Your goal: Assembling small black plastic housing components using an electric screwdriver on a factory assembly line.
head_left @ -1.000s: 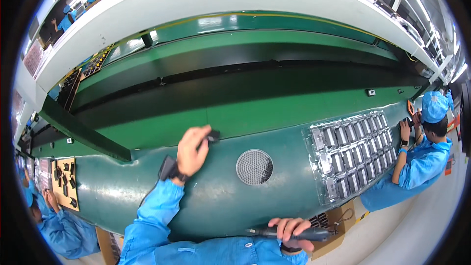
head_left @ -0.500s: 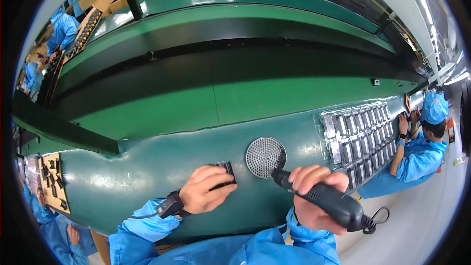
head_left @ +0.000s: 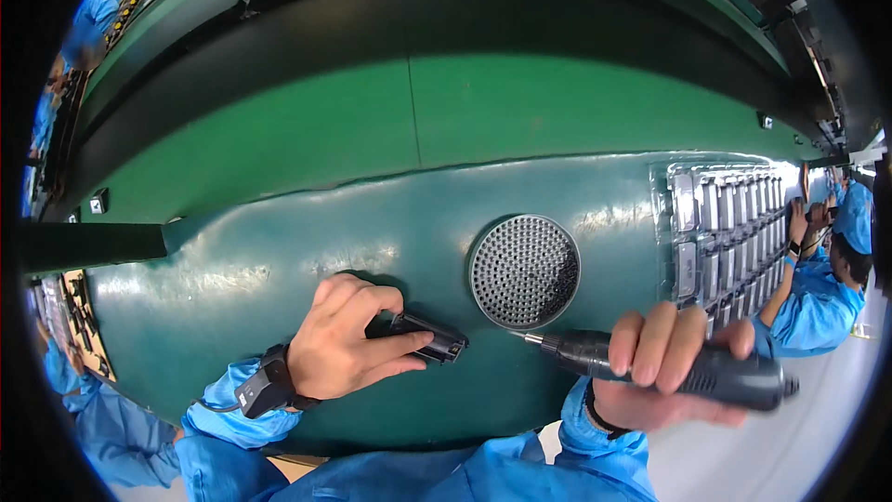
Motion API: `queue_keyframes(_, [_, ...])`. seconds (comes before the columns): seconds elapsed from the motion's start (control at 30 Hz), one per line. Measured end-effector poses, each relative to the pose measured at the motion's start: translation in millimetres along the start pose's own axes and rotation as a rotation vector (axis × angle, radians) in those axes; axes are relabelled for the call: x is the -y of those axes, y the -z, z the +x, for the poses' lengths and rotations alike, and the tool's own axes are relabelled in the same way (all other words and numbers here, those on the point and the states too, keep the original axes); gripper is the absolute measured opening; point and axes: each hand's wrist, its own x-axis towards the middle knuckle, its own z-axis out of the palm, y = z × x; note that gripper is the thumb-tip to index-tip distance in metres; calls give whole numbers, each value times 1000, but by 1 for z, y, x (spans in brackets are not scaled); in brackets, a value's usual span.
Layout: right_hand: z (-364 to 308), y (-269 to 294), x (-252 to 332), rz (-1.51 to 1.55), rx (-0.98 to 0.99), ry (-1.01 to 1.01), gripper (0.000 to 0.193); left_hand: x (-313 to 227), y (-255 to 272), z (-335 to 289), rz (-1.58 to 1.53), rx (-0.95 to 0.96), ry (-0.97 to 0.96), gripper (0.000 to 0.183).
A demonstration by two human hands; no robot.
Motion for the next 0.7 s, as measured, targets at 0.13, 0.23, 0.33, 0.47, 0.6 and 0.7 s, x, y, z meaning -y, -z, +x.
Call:
queue_keyframes(0.13, [-8,-14,10,-95,-20,22,52,-1,-2,6,50,-39,-46,33])
queue_keyframes(0.23, [-2,-9,13,-125,-25,13,56,-2,-3,7,77,-30,-70,32])
queue_keyframes(0.33, [-5,-2,15,-70,-83,-28,55,-4,-5,5,88,-53,-55,32])
queue_keyframes(0.47, [-5,-3,4,-32,-132,-48,58,-1,-10,-3,70,-160,49,36])
queue_keyframes(0.6, [-7,-2,-1,-86,-106,-52,57,1,-9,-2,47,-140,28,38])
queue_keyframes(0.7, [-8,2,-3,-105,-86,-47,58,-3,-2,1,118,4,-18,41])
